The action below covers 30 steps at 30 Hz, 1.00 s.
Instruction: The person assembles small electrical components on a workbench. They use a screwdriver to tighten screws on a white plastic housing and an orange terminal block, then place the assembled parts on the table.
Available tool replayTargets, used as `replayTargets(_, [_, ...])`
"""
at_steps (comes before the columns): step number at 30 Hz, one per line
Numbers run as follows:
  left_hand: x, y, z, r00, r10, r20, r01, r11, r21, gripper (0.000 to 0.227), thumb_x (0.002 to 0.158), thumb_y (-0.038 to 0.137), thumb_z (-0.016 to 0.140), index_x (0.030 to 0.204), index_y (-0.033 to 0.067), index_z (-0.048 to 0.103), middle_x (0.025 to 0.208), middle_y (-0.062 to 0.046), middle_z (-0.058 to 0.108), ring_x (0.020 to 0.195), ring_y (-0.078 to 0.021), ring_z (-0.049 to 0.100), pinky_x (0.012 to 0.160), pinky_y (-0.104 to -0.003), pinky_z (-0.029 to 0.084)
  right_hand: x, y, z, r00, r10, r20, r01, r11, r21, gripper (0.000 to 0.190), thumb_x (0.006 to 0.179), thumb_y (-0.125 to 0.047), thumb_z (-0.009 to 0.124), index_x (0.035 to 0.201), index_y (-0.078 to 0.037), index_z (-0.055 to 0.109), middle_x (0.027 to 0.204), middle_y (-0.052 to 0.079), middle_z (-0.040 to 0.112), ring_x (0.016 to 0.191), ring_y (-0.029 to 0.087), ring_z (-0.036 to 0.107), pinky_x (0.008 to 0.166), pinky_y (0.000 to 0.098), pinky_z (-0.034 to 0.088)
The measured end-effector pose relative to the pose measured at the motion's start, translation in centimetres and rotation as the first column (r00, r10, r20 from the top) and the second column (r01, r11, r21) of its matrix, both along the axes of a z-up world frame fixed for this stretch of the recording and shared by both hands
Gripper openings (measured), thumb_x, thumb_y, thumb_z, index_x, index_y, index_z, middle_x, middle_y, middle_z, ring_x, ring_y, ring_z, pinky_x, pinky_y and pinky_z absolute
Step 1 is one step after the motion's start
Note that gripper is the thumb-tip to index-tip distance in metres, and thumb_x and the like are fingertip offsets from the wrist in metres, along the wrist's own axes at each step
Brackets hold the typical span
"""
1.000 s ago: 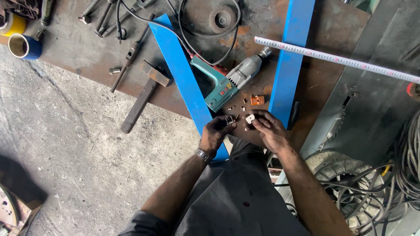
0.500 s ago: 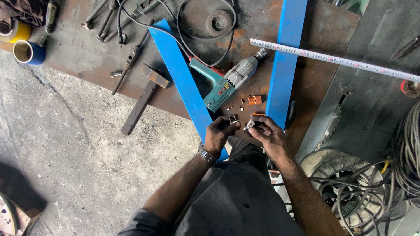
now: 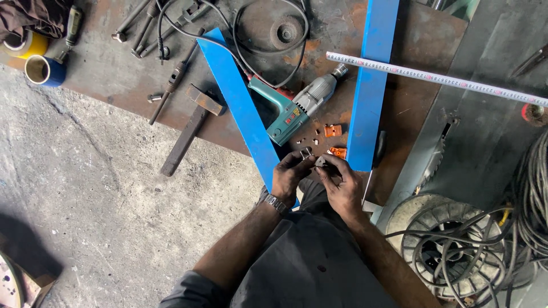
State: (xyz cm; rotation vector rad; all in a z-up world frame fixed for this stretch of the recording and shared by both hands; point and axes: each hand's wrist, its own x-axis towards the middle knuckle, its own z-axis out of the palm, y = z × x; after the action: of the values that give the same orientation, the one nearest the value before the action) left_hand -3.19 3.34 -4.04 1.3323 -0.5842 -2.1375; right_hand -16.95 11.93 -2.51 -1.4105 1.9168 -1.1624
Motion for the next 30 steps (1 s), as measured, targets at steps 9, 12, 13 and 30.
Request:
replayTargets(9, [0.0, 0.5, -0.3, 0.992, 0.048, -0.116, -0.037, 0.994, 0.099, 0.022, 0.091, 0.013, 0.075, 0.111, 0.0039, 0.07, 0.103, -0.007, 0.072, 0.095, -0.0163, 0.069, 0.085, -0.03, 0.057, 0.8, -0.2, 0.3, 0.999, -0.024, -0.035, 0.021, 0.995, -0.102, 0.036, 0.093, -0.008, 0.078, 0.126, -0.004, 0.064, 0.119, 0.013, 0.063, 0.101, 0.021, 0.073, 0.084, 0.0315, 0.066])
replayTargets(12, [0.0, 0.5, -0.7, 0.99, 0.052, -0.133, -0.039, 0.994, 0.103, 0.02, 0.093, 0.014, 0.071, 0.111, 0.0037, 0.07, 0.106, -0.007, 0.072, 0.098, -0.0172, 0.068, 0.088, -0.032, 0.056, 0.7, 0.0, -1.0, 0.998, -0.012, -0.062, 0.005, 0.994, -0.11, 0.038, 0.093, -0.008, 0.079, 0.127, -0.004, 0.063, 0.119, 0.013, 0.062, 0.102, 0.021, 0.072, 0.085, 0.0318, 0.065])
replayTargets(13, [-0.1, 0.4, -0.2, 0.99, 0.052, -0.133, -0.038, 0.994, 0.102, 0.02, 0.093, 0.014, 0.071, 0.111, 0.0037, 0.07, 0.106, -0.007, 0.072, 0.098, -0.0172, 0.068, 0.088, -0.032, 0.056, 0.8, 0.0, -1.0, 0.998, -0.013, -0.061, 0.006, 0.994, -0.11, 0.038, 0.093, -0.008, 0.079, 0.127, -0.004, 0.063, 0.119, 0.013, 0.062, 0.102, 0.021, 0.072, 0.085, 0.0318, 0.065])
replayTargets(30, [-0.5, 0.3, 1.5, 0.993, 0.088, -0.08, -0.078, 0.99, 0.118, 0.035, 0.097, 0.025, 0.066, 0.121, 0.0006, 0.071, 0.116, -0.012, 0.073, 0.109, -0.0213, 0.068, 0.098, -0.037, 0.054, 1.5, -0.8, -0.3, 0.987, -0.085, -0.133, 0.07, 0.991, -0.112, 0.047, 0.09, -0.005, 0.081, 0.132, -0.008, 0.061, 0.122, 0.013, 0.061, 0.114, 0.027, 0.067, 0.094, 0.0364, 0.061])
